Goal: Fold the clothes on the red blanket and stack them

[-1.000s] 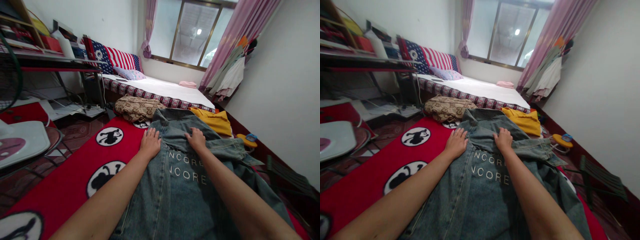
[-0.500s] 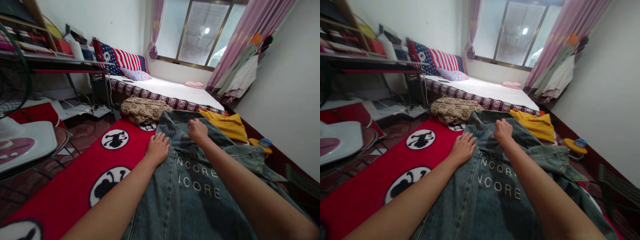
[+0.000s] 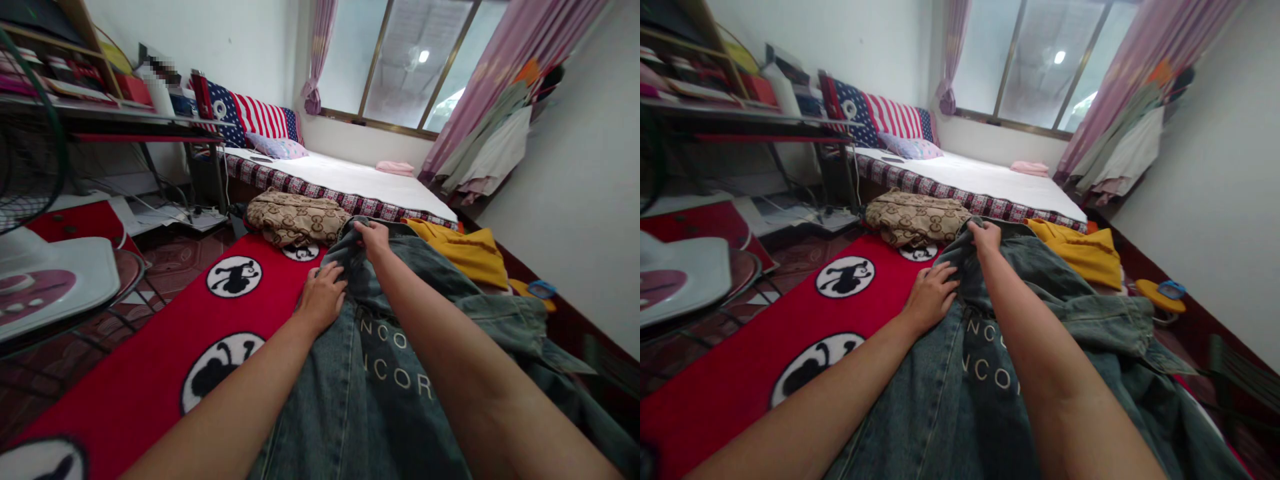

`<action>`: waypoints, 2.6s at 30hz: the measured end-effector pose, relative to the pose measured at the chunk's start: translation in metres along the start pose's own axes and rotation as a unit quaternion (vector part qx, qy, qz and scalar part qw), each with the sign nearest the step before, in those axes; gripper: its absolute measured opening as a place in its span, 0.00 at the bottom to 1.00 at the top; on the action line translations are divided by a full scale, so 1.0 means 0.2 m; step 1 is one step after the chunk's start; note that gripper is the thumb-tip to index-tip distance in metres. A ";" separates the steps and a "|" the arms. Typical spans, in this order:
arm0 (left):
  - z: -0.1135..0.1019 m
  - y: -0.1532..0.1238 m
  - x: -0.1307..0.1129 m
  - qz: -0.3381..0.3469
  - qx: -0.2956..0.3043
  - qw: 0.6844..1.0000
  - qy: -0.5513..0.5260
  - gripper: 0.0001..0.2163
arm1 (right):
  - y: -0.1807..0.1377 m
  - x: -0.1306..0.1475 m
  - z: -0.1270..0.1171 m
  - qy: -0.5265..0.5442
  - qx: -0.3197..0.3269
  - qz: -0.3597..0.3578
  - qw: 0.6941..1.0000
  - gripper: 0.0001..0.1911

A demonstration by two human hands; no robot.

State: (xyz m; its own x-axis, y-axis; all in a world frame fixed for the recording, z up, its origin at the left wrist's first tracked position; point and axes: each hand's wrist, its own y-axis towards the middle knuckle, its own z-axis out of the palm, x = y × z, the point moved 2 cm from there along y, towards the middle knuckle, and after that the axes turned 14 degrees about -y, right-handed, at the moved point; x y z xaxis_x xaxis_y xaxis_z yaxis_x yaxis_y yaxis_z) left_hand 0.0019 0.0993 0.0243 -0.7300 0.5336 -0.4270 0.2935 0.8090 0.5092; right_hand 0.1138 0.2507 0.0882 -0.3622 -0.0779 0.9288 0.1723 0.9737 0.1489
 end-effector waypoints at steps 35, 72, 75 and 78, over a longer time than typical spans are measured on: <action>0.07 -0.02 0.01 -0.040 0.005 0.997 0.069 0.22 | -0.45 -0.22 -0.86 -0.632 -0.002 -0.168 0.757 0.18; 0.06 -0.01 -0.04 0.040 0.071 0.997 -0.004 0.23 | -1.06 -0.43 -1.54 -0.142 -0.364 -0.051 0.919 0.13; 0.06 -0.01 -0.03 0.043 0.067 0.997 -0.005 0.23 | -1.08 -0.53 -1.51 0.006 -0.206 0.048 0.977 0.15; 0.05 -0.02 -0.04 0.047 0.074 0.996 -0.002 0.22 | -1.06 -0.55 -1.54 -0.063 -0.182 0.106 0.975 0.21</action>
State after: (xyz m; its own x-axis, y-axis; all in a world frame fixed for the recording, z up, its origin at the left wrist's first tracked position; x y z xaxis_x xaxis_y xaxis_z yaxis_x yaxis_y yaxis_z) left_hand 0.0129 0.0952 0.0183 -0.6922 0.6097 -0.3862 0.4481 0.7826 0.4322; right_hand 0.3994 -0.0129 0.0600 -0.3891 0.1662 0.9061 0.5614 0.8226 0.0902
